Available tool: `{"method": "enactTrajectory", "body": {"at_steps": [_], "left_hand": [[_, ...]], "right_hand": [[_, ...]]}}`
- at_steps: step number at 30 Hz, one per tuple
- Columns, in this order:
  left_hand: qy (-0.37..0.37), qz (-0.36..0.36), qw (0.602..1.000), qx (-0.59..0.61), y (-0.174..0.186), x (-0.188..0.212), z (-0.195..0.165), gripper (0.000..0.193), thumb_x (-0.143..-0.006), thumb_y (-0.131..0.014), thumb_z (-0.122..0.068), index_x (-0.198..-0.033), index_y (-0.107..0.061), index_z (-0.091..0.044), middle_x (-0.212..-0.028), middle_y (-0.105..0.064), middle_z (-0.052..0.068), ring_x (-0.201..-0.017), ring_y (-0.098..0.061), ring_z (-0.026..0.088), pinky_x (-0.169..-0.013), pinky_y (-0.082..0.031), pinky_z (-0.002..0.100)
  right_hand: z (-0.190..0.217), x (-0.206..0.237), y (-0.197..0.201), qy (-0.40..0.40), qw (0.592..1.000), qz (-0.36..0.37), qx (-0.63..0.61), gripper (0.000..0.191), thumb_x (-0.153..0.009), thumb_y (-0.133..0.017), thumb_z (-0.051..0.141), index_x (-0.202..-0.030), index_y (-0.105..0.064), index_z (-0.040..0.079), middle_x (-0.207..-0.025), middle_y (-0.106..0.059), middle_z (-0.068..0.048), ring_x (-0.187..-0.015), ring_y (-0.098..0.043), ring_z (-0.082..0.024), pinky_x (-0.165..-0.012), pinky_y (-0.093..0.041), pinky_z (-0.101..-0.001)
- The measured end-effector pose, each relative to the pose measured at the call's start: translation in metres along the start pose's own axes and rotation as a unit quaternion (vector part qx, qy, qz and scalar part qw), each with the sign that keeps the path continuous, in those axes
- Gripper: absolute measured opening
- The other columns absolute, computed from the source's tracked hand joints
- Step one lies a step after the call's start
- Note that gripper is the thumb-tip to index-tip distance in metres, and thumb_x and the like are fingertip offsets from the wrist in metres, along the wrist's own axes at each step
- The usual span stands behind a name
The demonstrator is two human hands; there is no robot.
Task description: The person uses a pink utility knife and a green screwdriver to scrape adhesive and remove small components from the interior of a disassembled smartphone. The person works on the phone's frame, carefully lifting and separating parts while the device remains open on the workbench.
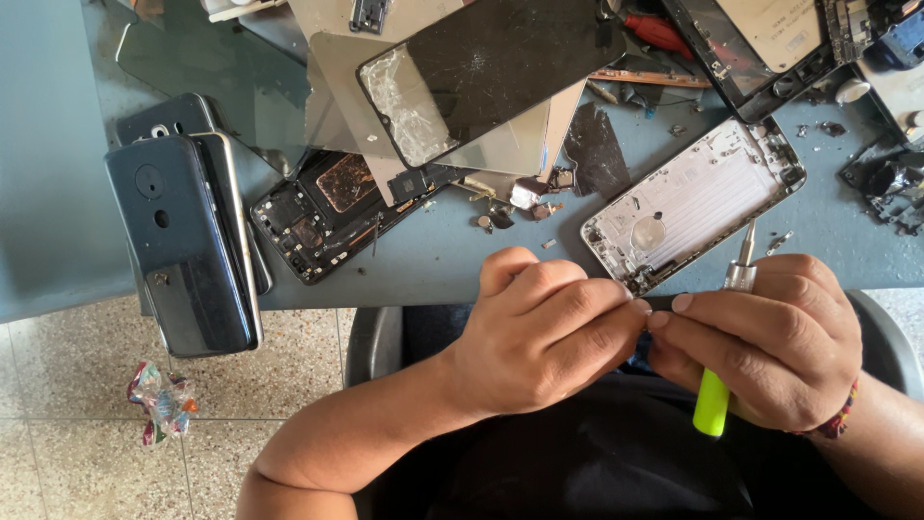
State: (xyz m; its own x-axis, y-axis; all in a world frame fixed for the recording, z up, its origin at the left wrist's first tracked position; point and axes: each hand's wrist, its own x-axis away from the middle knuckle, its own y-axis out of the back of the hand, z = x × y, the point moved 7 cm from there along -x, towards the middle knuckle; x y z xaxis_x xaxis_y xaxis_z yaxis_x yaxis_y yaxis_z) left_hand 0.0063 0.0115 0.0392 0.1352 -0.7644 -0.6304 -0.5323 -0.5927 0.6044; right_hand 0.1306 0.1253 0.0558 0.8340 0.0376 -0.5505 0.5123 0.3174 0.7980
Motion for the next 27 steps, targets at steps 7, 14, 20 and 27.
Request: {"method": "enactTrajectory", "body": {"at_steps": [7,14,20,27], "left_hand": [[-0.002,0.004,1.000,0.009,0.000,0.001,0.000,0.022,-0.099,-0.082,-0.015,-0.119,-0.074,-0.013,-0.116,-0.065,-0.004,-0.104,-0.060,0.013,-0.098,-0.038,0.035],[-0.003,0.010,1.000,0.004,0.004,-0.001,0.000,0.021,-0.099,-0.077,-0.017,-0.119,-0.074,-0.014,-0.117,-0.065,-0.004,-0.103,-0.060,0.014,-0.095,-0.038,0.035],[-0.021,-0.010,1.000,-0.004,0.011,-0.001,0.001,0.025,-0.098,-0.075,-0.017,-0.123,-0.074,-0.017,-0.122,-0.065,-0.002,-0.100,-0.058,0.015,-0.093,-0.039,0.035],[-0.034,-0.039,0.998,0.018,0.012,0.002,0.003,0.026,-0.100,-0.083,-0.016,-0.123,-0.072,-0.021,-0.124,-0.065,-0.002,-0.099,-0.057,0.014,-0.092,-0.039,0.034]], "right_hand": [[0.000,0.000,-0.001,-0.009,1.000,0.002,-0.001,0.023,-0.079,-0.088,0.020,-0.095,-0.076,0.009,-0.101,-0.065,-0.003,-0.080,-0.061,-0.023,-0.066,-0.051,-0.0403],[0.000,0.000,0.002,0.005,1.000,-0.008,-0.021,0.026,-0.077,-0.088,0.021,-0.097,-0.076,0.009,-0.100,-0.065,-0.003,-0.077,-0.059,-0.022,-0.064,-0.049,-0.0392],[-0.010,0.010,0.004,-0.015,0.999,-0.026,-0.040,0.030,-0.076,-0.090,0.024,-0.096,-0.073,0.009,-0.097,-0.067,-0.006,-0.073,-0.059,-0.023,-0.063,-0.049,-0.0383],[-0.020,0.015,0.002,-0.022,0.999,-0.020,-0.046,0.041,-0.073,-0.096,0.026,-0.100,-0.072,0.007,-0.098,-0.068,-0.007,-0.075,-0.059,-0.022,-0.061,-0.046,-0.0378]]}}
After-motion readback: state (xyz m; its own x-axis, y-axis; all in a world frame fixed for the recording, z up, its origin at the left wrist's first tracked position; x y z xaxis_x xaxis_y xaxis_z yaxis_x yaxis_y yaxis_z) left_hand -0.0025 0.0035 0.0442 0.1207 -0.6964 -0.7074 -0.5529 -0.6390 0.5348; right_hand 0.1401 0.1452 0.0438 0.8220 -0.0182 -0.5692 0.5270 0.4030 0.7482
